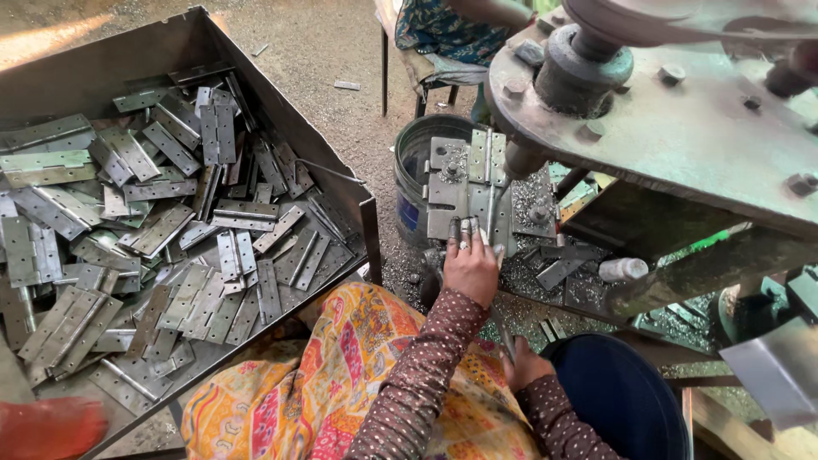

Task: The person repeatedly picks metal plates from a bin, places them under a drill press, and operates the machine to drill holes. They then return the processed plates to the bin. The task is performed continuously throughout the clip.

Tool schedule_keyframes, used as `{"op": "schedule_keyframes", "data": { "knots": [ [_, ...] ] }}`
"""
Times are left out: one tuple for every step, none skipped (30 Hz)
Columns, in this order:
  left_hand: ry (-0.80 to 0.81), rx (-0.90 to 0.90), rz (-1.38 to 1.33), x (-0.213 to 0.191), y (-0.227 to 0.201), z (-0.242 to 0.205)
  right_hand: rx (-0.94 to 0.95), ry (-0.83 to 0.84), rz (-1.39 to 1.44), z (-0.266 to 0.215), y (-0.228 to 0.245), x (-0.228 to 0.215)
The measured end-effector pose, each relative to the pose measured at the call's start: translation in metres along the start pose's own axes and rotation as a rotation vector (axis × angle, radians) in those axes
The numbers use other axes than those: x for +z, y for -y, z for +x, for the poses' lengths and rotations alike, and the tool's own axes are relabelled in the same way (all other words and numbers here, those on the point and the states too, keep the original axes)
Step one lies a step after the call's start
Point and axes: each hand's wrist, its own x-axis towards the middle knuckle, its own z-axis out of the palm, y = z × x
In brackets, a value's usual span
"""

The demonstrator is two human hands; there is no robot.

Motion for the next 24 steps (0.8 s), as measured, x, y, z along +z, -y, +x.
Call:
{"op": "schedule_keyframes", "data": {
  "knots": [
    [0.010, 0.000, 0.008, -0.002, 0.001, -0.004, -0.030, -0.012, -0.007, -0.004, -0.001, 0.006],
    [0.021, 0.000, 0.017, -0.004, 0.001, -0.009, -0.061, -0.024, -0.013, -0.008, -0.001, 0.008],
    [0.026, 0.009, 0.024, -0.004, 0.001, -0.011, 0.030, 0.078, 0.036, -0.007, -0.001, 0.006],
    [0.000, 0.019, 0.046, -0.003, 0.000, -0.014, 0.120, 0.180, 0.085, -0.005, -0.002, -0.001],
    [-0.034, 0.024, 0.069, -0.002, -0.001, -0.013, 0.205, 0.278, 0.129, 0.001, -0.001, -0.013],
    [-0.068, 0.030, 0.092, 0.000, -0.002, -0.010, 0.118, 0.225, 0.077, 0.008, -0.001, -0.028],
    [-0.075, 0.019, 0.110, 0.003, -0.001, -0.007, 0.029, 0.177, 0.024, 0.016, -0.001, -0.044],
    [-0.081, 0.009, 0.128, 0.008, -0.001, -0.001, -0.059, 0.128, -0.029, 0.025, 0.000, -0.057],
    [-0.077, 0.005, 0.143, 0.012, -0.002, -0.002, -0.041, 0.152, -0.096, 0.031, 0.001, -0.064],
    [-0.044, 0.001, 0.152, 0.018, -0.001, 0.002, -0.023, 0.175, -0.163, 0.038, 0.000, -0.070],
    [-0.014, 0.000, 0.158, 0.025, -0.001, 0.010, -0.003, 0.194, -0.231, 0.044, -0.002, -0.073],
    [0.015, -0.002, 0.165, 0.030, 0.000, 0.015, -0.030, 0.141, -0.205, 0.044, -0.004, -0.069],
    [0.059, -0.009, 0.152, 0.035, 0.000, 0.021, -0.058, 0.085, -0.182, 0.046, -0.006, -0.064],
    [0.102, -0.016, 0.138, 0.038, 0.001, 0.025, -0.086, 0.029, -0.159, 0.042, -0.009, -0.056],
    [0.147, -0.023, 0.125, 0.040, 0.001, 0.027, -0.014, 0.086, -0.121, 0.033, -0.011, -0.043],
    [0.147, -0.016, 0.123, 0.040, 0.002, 0.029, 0.058, 0.143, -0.082, 0.021, -0.011, -0.026],
    [0.146, -0.010, 0.123, 0.039, 0.003, 0.027, 0.045, 0.059, -0.007, 0.005, -0.009, -0.006],
    [0.145, -0.003, 0.123, 0.038, 0.004, 0.026, 0.033, -0.024, 0.068, -0.003, -0.007, 0.007],
    [0.109, 0.001, 0.140, 0.037, 0.004, 0.027, 0.029, -0.028, 0.039, -0.002, -0.009, 0.011],
    [0.072, 0.005, 0.157, 0.036, 0.004, 0.028, 0.024, -0.031, 0.010, -0.003, -0.010, 0.014],
    [0.051, 0.012, 0.176, 0.032, 0.005, 0.020, 0.026, -0.022, -0.011, -0.007, -0.007, 0.017],
    [0.044, 0.008, 0.186, 0.030, 0.006, 0.015, 0.057, 0.057, 0.038, -0.009, -0.006, 0.015],
    [0.031, 0.014, 0.193, 0.029, 0.005, 0.014, 0.094, 0.126, 0.090, -0.003, -0.007, 0.005],
    [0.017, 0.020, 0.200, 0.029, 0.004, 0.013, 0.130, 0.195, 0.143, 0.002, -0.007, -0.004]
  ]
}}
